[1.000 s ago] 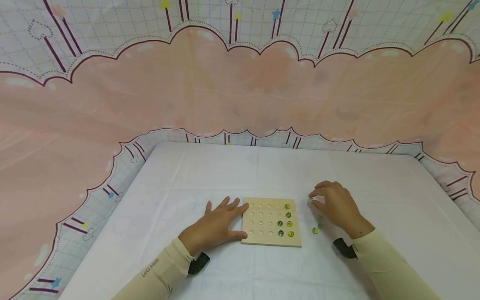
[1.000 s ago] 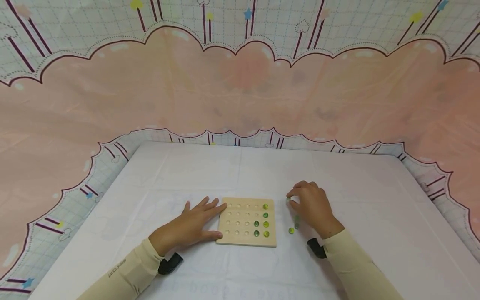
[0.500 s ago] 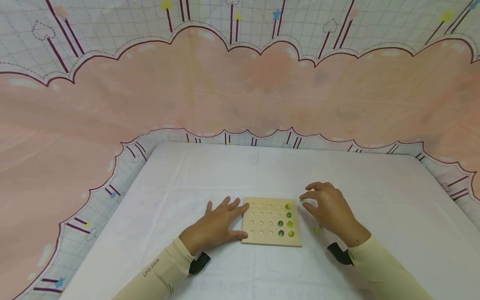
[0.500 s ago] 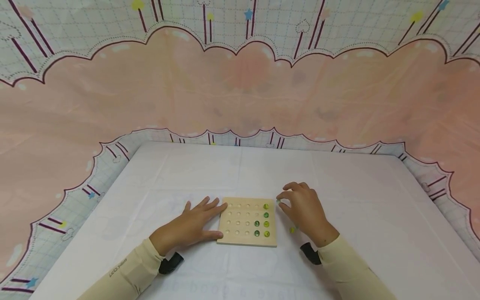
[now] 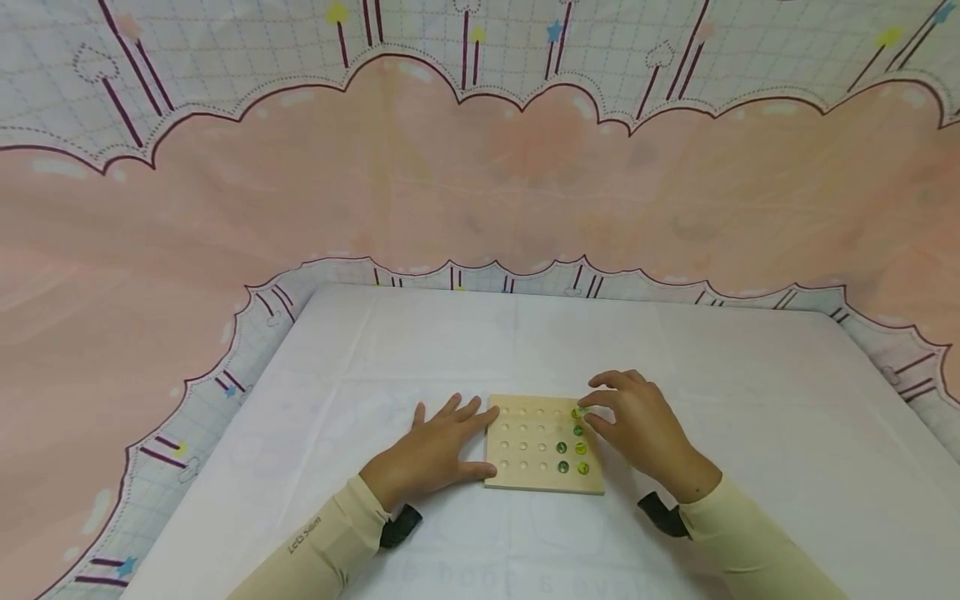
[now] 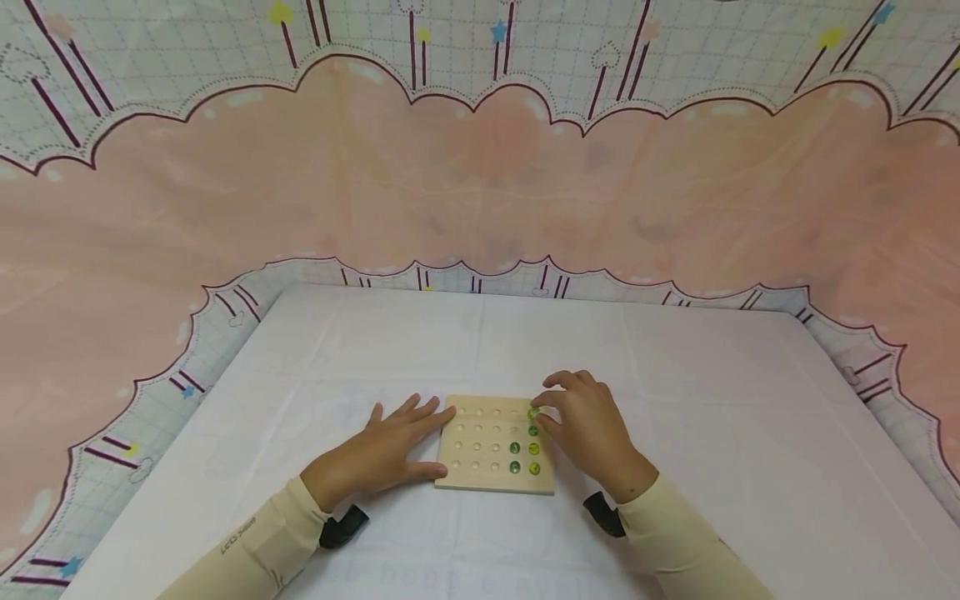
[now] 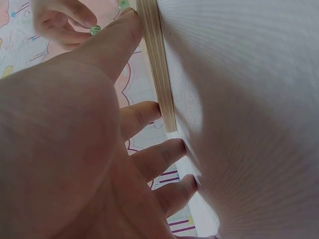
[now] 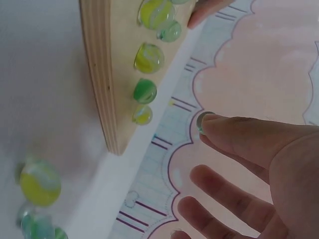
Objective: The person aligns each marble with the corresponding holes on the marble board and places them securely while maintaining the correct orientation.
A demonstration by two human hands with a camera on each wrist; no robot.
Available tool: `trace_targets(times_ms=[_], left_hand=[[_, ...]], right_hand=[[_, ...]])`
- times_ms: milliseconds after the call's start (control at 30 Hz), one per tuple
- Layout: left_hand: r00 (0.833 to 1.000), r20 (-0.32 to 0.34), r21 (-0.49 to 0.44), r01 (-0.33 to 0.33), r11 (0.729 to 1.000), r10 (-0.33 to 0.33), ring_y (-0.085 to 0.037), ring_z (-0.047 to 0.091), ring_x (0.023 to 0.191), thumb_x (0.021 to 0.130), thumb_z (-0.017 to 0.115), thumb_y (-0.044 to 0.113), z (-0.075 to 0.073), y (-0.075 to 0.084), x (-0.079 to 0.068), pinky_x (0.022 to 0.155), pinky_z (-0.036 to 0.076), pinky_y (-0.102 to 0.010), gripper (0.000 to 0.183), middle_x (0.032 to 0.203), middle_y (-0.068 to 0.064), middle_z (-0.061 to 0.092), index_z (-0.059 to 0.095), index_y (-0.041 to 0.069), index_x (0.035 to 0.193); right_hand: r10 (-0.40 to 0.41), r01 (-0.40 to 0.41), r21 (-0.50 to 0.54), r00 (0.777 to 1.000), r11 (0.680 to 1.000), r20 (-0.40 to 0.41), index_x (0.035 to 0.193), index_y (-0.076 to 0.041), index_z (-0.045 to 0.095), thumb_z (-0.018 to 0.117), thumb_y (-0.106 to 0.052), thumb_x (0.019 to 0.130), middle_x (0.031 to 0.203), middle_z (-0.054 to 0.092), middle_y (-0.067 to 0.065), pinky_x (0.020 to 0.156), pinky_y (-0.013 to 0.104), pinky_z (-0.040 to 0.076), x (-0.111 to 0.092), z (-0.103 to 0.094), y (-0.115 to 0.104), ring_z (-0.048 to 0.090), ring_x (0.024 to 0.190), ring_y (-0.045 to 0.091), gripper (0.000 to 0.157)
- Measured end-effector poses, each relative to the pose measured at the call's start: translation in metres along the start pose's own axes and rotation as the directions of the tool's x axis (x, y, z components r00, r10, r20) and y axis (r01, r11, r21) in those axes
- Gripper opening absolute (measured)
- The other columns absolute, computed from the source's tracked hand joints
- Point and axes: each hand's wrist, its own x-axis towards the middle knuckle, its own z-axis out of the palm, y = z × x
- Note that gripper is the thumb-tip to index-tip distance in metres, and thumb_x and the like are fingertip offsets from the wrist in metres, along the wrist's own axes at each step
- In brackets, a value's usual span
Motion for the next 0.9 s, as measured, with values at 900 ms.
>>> trace_targets(times_ms=[900], left_hand=[[1.000,0.002,-0.004,-0.005,1.000,0.005,-0.028,0.011,0.143,0.075,0.055,0.067,-0.001,0.001,0.000,0.104,0.005,-0.070,0.081,0.153,0.000,0.024,0.025,0.038,0.144]], right_hand=[[-0.040,0.039,0.013,0.998,0.999,0.046,0.086,-0.025,0.075,0.077,-0.025,0.074,0.111,0.064,0.002,0.083,0.045,0.046,0.010,0.021,-0.014,0.054,0.103,0.024,0.012]])
